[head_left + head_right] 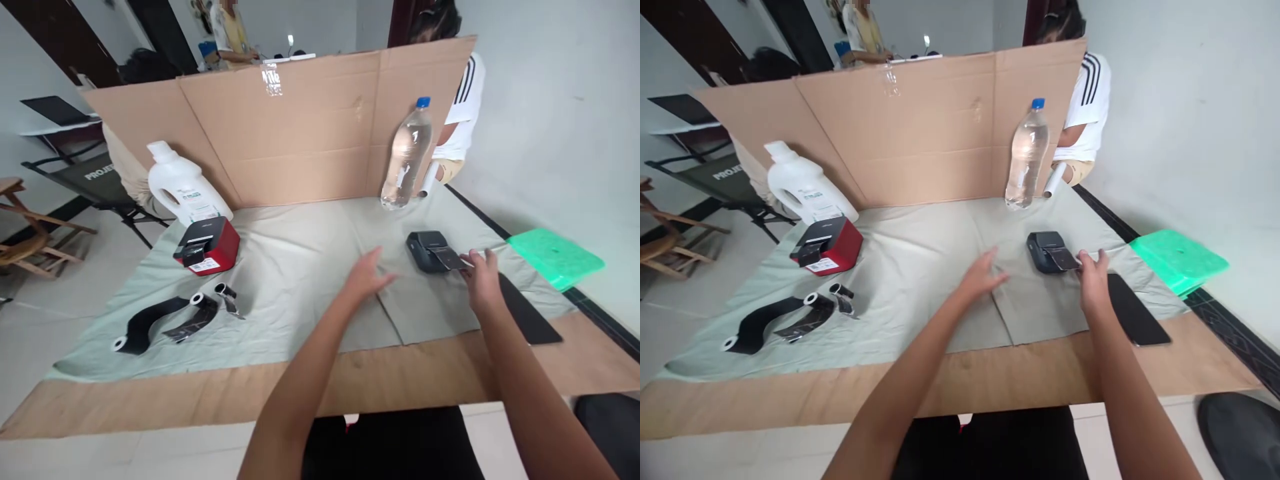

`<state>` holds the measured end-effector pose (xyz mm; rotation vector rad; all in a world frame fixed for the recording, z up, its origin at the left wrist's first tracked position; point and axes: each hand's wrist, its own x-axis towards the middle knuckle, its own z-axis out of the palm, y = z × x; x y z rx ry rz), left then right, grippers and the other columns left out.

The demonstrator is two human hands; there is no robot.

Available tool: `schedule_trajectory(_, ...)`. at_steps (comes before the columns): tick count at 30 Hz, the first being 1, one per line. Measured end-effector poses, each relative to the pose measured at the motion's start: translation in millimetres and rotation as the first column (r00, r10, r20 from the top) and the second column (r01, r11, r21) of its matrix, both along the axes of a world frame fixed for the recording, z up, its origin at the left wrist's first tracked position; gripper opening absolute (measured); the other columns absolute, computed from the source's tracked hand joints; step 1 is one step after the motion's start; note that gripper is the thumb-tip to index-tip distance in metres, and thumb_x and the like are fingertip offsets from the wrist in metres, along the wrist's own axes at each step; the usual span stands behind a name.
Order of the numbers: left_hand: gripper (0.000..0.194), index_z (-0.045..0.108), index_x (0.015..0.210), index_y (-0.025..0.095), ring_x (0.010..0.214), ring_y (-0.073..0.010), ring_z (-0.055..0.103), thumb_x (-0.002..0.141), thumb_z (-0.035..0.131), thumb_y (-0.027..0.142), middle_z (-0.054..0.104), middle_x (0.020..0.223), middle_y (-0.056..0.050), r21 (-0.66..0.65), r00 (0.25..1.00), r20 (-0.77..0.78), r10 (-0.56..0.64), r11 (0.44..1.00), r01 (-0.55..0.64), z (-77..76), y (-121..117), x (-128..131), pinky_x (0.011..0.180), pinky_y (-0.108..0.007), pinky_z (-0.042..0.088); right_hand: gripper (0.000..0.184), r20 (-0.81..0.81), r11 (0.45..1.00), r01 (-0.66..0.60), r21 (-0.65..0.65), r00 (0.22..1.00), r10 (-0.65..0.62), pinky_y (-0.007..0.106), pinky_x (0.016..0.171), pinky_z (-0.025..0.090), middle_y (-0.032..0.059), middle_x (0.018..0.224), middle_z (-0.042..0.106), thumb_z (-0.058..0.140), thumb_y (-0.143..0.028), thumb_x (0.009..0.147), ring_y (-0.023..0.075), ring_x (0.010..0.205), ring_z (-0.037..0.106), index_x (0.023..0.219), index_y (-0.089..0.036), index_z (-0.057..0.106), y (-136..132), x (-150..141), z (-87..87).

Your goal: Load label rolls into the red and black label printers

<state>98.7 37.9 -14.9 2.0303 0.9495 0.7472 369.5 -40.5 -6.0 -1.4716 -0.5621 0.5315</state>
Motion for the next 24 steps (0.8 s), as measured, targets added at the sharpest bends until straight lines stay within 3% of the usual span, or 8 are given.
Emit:
schedule_trajectory(1,0.099,0.033,0.157,0.017,0.154,-0.0328,0.033,0.077,0.075,0.056,0.032,0.166,-0.018,-0.047,0.995,-0.039,-0.09,0.995,0.088,-2.2,-2,32,0.127,-0.044,0.027,0.063,-0.068,1.0,-0.017,0.009,0.998,0.017,0.057,0.116,0.039,0.0093,0.12,0.071,0.062,-0.059,0.082,0.0311,0.125,0.064,0.135,-0.029,0.047,5,3,-2.9)
schedule_trajectory(4,0.124,0.018,0.162,0.012,0.158,-0.0392,0.019,0.068,0.081,0.063,0.013,0.171,-0.023,-0.14,0.993,-0.064,-0.096,0.986,0.087,-2.8,3,99,0.128,-0.05,0.021,0.038,-0.254,0.994,-0.095,0.049,0.962,0.104,0.051,0.116,0.042,0.0052,0.111,0.075,0.049,-0.057,0.091,0.026,0.118,0.069,0.116,-0.03,0.057,14,6,-5.6)
schedule_trajectory(9,0.124,0.017,0.16,0.009,0.15,-0.0424,0.036,0.066,0.086,0.051,0.03,0.164,-0.028,-0.111,0.997,0.028,-0.074,0.991,0.077,0.0,7,122,0.124,-0.052,0.027,0.036,-0.297,0.982,-0.136,0.128,0.94,0.168,0.045,0.124,0.033,0.0049,0.135,0.069,0.044,-0.051,0.096,0.0226,0.134,0.059,0.11,-0.026,0.066,16,-9,-5.2)
schedule_trajectory(12,0.111,0.022,0.159,0.014,0.142,-0.0404,0.047,0.072,0.083,0.046,0.043,0.157,-0.025,-0.132,0.995,0.101,-0.02,0.991,0.033,11.5,4,89,0.114,-0.048,0.042,0.039,-0.318,0.978,-0.169,0.123,0.927,0.2,0.044,0.127,0.028,0.0017,0.146,0.062,0.041,-0.049,0.098,0.0208,0.142,0.051,0.117,-0.027,0.068,21,-43,2.9)
schedule_trajectory(16,0.1,0.031,0.156,0.015,0.133,-0.037,0.056,0.074,0.082,0.042,0.056,0.148,-0.02,-0.065,0.985,0.134,0.112,0.992,-0.104,32.3,-6,-2,0.109,-0.046,0.047,0.049,-0.273,0.933,-0.29,0.212,0.899,0.342,0.045,0.129,0.025,0.0019,0.148,0.06,0.044,-0.057,0.098,0.0214,0.146,0.047,0.125,-0.025,0.068,30,-124,20.1)
schedule_trajectory(20,0.087,0.043,0.151,0.019,0.121,-0.0315,0.064,0.074,0.082,0.033,0.067,0.134,-0.013,-0.005,0.922,0.096,0.375,0.927,-0.376,32.6,-32,-97,0.105,-0.041,0.05,0.069,-0.188,0.733,-0.638,0.236,0.71,0.678,0.044,0.131,0.019,-0.0006,0.158,0.05,0.048,-0.074,0.093,0.0226,0.154,0.035,0.14,-0.026,0.062,16,-213,18.4)
schedule_trajectory(22,0.075,0.048,0.148,0.018,0.119,-0.0302,0.065,0.079,0.076,0.025,0.069,0.131,-0.013,0.017,0.87,0.048,0.491,0.87,-0.492,25.4,-43,-129,0.105,-0.04,0.05,0.076,-0.201,0.623,-0.76,0.182,0.592,0.781,0.047,0.131,0.018,-0.0013,0.164,0.041,0.044,-0.079,0.092,0.0238,0.156,0.029,0.15,-0.029,0.053,3,-243,8.0)
schedule_trajectory(24,0.064,0.05,0.146,0.017,0.118,-0.0289,0.066,0.084,0.066,0.018,0.07,0.129,-0.014,0.006,0.851,0.021,0.524,0.852,-0.524,17.4,-49,-145,0.104,-0.039,0.051,0.08,-0.186,0.581,-0.807,0.107,0.558,0.809,0.051,0.131,0.016,-0.0015,0.168,0.031,0.039,-0.08,0.093,0.0251,0.157,0.024,0.156,-0.031,0.045,-9,-259,-4.4)
